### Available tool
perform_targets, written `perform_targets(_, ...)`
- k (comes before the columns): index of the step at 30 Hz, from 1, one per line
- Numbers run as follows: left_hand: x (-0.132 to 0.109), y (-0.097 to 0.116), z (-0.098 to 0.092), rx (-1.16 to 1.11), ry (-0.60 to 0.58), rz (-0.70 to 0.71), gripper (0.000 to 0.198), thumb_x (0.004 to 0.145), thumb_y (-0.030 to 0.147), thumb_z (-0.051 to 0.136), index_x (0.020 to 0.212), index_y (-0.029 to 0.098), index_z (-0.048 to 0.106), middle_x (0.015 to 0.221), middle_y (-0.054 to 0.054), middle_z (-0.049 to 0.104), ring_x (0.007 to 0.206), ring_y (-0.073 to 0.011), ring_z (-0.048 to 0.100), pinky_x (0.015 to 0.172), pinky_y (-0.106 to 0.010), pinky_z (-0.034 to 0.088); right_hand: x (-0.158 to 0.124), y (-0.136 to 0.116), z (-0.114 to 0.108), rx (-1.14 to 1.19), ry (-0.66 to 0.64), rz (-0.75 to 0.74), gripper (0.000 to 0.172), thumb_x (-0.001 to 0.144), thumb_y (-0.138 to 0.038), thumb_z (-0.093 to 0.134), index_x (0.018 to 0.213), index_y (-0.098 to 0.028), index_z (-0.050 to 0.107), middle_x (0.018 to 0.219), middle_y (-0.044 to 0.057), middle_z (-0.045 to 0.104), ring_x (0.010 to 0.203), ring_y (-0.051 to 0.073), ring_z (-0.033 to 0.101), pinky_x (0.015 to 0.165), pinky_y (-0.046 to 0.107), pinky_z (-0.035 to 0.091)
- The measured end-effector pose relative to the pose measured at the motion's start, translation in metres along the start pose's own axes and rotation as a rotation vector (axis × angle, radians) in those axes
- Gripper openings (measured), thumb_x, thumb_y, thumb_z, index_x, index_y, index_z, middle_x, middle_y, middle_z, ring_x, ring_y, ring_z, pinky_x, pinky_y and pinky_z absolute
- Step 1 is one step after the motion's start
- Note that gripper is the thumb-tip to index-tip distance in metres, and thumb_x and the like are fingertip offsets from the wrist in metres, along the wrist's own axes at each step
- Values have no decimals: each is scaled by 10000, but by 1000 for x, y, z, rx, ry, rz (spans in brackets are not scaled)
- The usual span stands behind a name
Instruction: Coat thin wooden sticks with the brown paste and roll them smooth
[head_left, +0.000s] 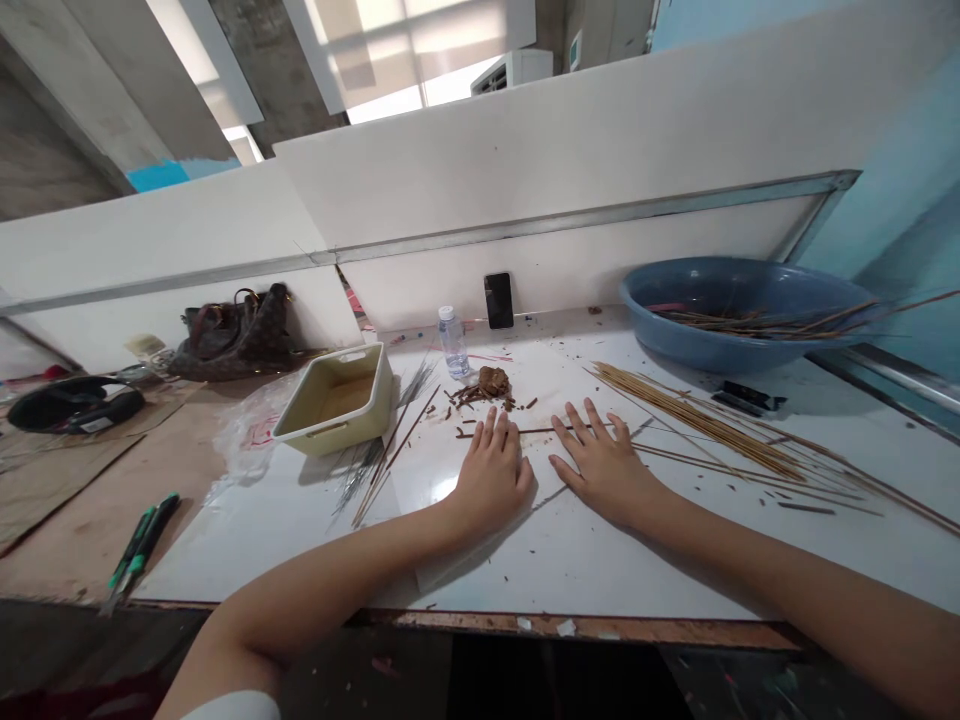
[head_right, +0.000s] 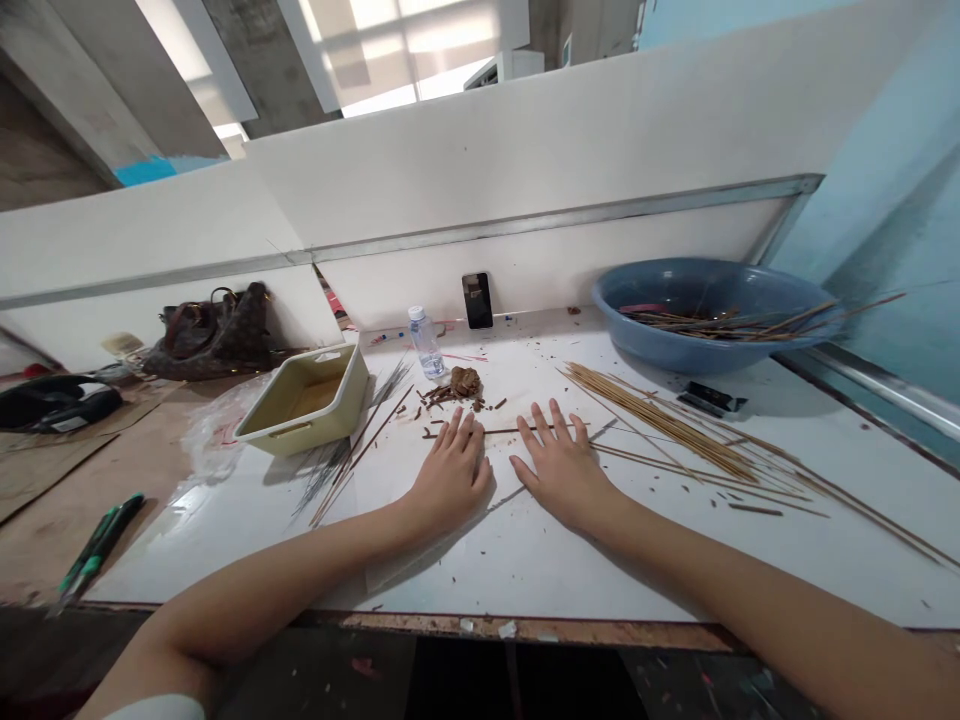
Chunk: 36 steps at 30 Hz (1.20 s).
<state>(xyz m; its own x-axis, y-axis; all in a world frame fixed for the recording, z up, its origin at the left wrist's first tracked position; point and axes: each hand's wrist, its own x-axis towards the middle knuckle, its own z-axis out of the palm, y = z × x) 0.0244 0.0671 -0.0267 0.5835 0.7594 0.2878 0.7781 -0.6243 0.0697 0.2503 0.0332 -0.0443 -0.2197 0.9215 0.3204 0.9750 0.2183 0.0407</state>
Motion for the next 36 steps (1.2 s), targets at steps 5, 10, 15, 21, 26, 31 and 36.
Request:
perform_targets(5, 0, 2, -4, 38, 62, 71, 527, 1085, 338, 506, 1493, 25, 617, 1790, -283, 407, 1772, -399, 114, 1414, -618, 279, 1, -3, -8, 1, 24, -49, 596, 1166, -484, 431, 1548, -116, 702, 1766, 221, 476, 1708, 413, 331, 1314, 608, 254)
perform_targets(10, 1, 3, -3, 4, 37, 73, 528, 1073, 296, 487, 1508, 17, 593, 1772, -292, 434, 1760, -387, 196, 1396, -596, 331, 2, -3, -14, -7, 55, -60, 537, 1164, -433, 444, 1441, -119, 779, 1737, 234, 515, 1703, 411, 343, 1316, 612, 232)
perform_targets(15, 4, -1, 0, -37, -48, -9, 625, 1078, 319, 475, 1622, 11, 492, 1801, -290, 379, 1750, -418, 205, 1376, -633, 355, 5, 3, -2, -11, -33, 20, 623, 1158, -459, 428, 1663, -130, 585, 1765, 201, 482, 1680, 456, 372, 1276, 645, 290)
perform_targets(21, 0, 6, -10, 2, 31, 128, 510, 1070, 282, 508, 1496, 28, 624, 1784, -287, 413, 1764, -384, 164, 1414, -611, 307, 1, -3, -16, 12, 124, -105, 521, 1167, -362, 410, 1322, -84, 822, 1645, 258, 615, 1656, 370, 443, 1296, 563, 268)
perform_targets(26, 0, 4, -6, -20, 40, 78, 516, 1055, 270, 516, 1515, 57, 607, 1824, -263, 351, 1761, -383, 192, 1396, -618, 339, 1, -1, -9, -2, 79, -59, 567, 1156, -428, 428, 1497, -90, 731, 1702, 240, 557, 1665, 408, 414, 1286, 605, 280)
perform_targets(31, 3, 0, -3, -48, 3, 17, 583, 1067, 298, 496, 1583, 29, 538, 1822, -281, 343, 1751, -417, 205, 1371, -643, 364, 2, 3, 2, -6, 24, -1, 621, 1165, -473, 387, 1641, -143, 611, 1784, 171, 467, 1680, 449, 366, 1259, 615, 315)
perform_targets(36, 0, 5, -11, 2, 44, 107, 462, 1067, 273, 520, 1439, 39, 662, 1803, -280, 385, 1766, -368, 174, 1427, -572, 282, 1, 0, -15, 21, 116, -106, 532, 1177, -391, 388, 1361, -125, 810, 1731, 176, 542, 1689, 387, 375, 1297, 583, 265)
